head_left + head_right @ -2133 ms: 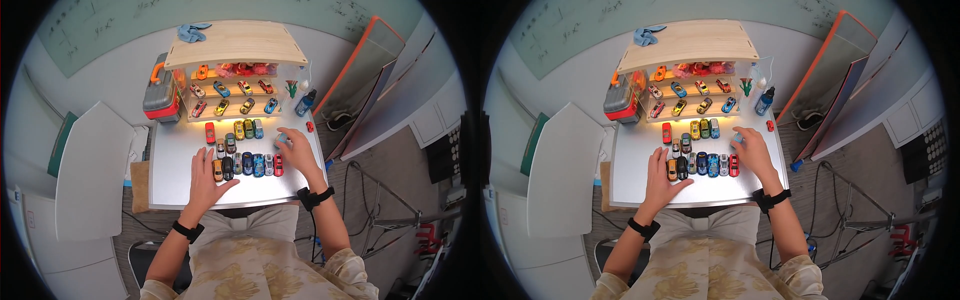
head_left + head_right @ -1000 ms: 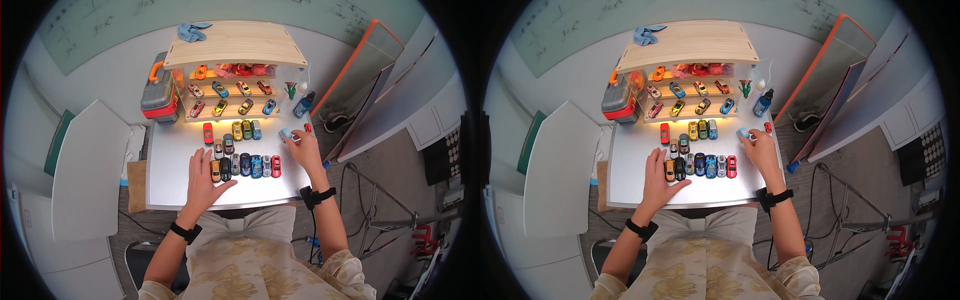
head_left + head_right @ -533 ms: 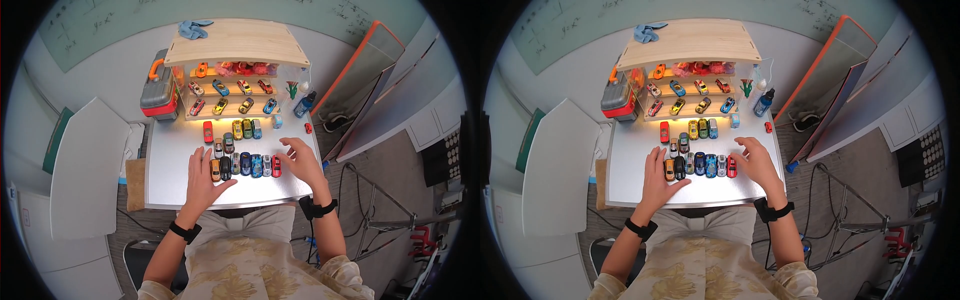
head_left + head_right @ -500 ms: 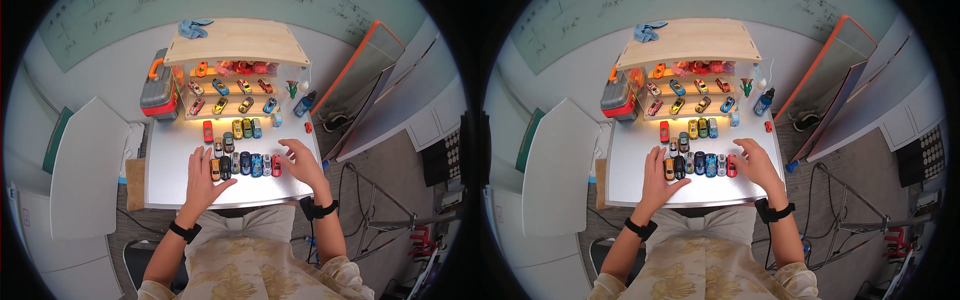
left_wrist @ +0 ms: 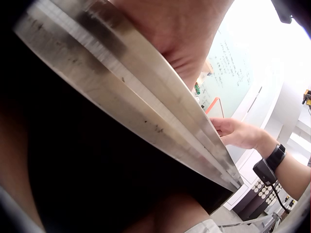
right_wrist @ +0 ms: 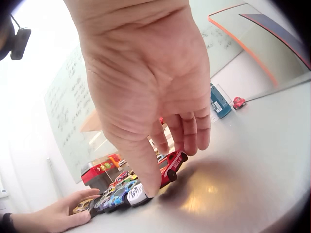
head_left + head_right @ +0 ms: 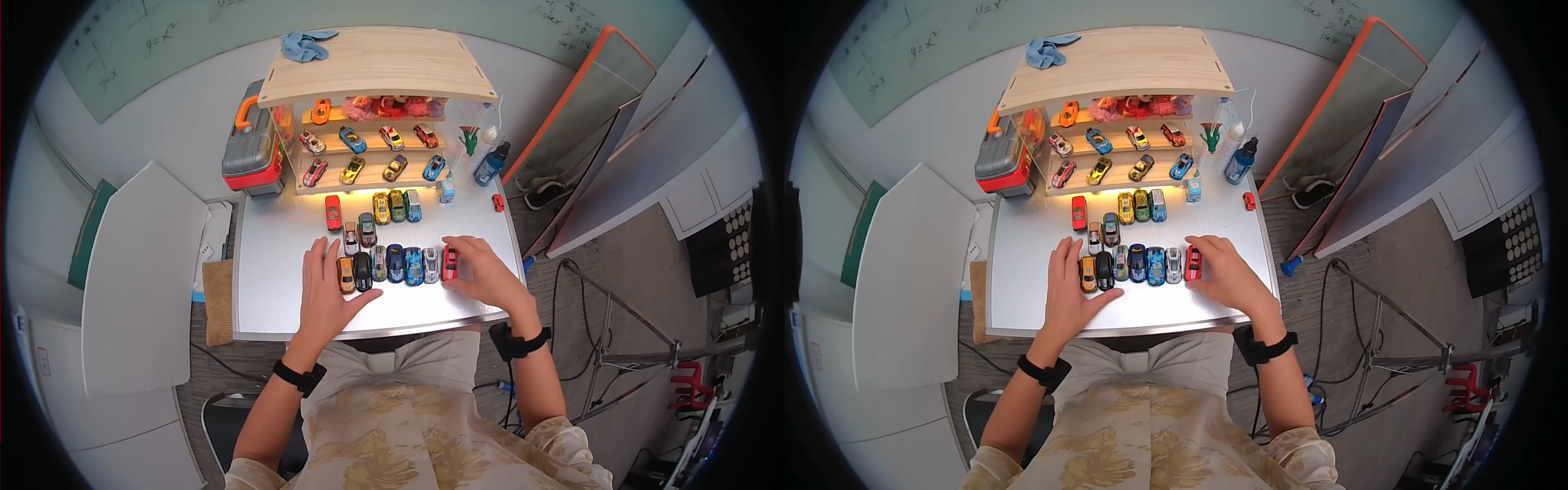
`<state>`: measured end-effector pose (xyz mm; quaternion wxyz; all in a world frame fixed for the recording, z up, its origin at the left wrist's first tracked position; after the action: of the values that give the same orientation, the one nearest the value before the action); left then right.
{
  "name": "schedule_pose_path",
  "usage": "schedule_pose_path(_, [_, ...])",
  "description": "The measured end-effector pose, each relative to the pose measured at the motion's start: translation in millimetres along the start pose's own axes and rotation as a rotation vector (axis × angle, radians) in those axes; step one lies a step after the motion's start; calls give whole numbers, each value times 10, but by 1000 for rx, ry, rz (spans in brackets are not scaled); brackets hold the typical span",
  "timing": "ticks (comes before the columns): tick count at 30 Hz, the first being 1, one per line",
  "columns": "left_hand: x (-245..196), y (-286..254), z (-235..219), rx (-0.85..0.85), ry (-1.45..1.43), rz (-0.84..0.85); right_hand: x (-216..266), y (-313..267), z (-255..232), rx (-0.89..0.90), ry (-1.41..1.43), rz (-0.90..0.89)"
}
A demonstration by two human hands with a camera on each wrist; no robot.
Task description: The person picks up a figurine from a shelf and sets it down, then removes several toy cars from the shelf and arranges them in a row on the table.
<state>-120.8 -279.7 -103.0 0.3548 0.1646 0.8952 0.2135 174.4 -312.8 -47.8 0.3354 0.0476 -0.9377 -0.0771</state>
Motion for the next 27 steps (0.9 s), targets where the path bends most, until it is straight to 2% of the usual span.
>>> schedule_pose_path(4, [4, -5, 1, 3, 0, 0, -16, 21, -156, -87, 8, -5])
schedule_pose_path(13, [9, -7, 8, 4, 1, -1, -236, -13, -61, -91, -38, -25])
schedule_pose_path(19, [-4, 5, 6, 9, -6, 5, -229, -22, -58, -82, -30, 19])
schedule_pose_path(22, [-1, 0, 2, 11, -2, 1, -277, -28, -65, -106, 5, 105])
schedule_pose_path(27, [4, 3, 7, 8, -25, 17, -417, -44, -89, -239, -66, 137])
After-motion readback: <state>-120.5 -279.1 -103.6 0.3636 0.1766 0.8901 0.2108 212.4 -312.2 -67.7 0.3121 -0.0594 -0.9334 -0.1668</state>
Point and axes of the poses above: each hand's wrist, its own y-axis towards the middle knuckle, its own z-axis out of the palm, x = y × z, the point moved 3 cm from there along y, towards the middle knuckle, and after that the axes turned 14 degrees about -x, right-handed, at the moved point
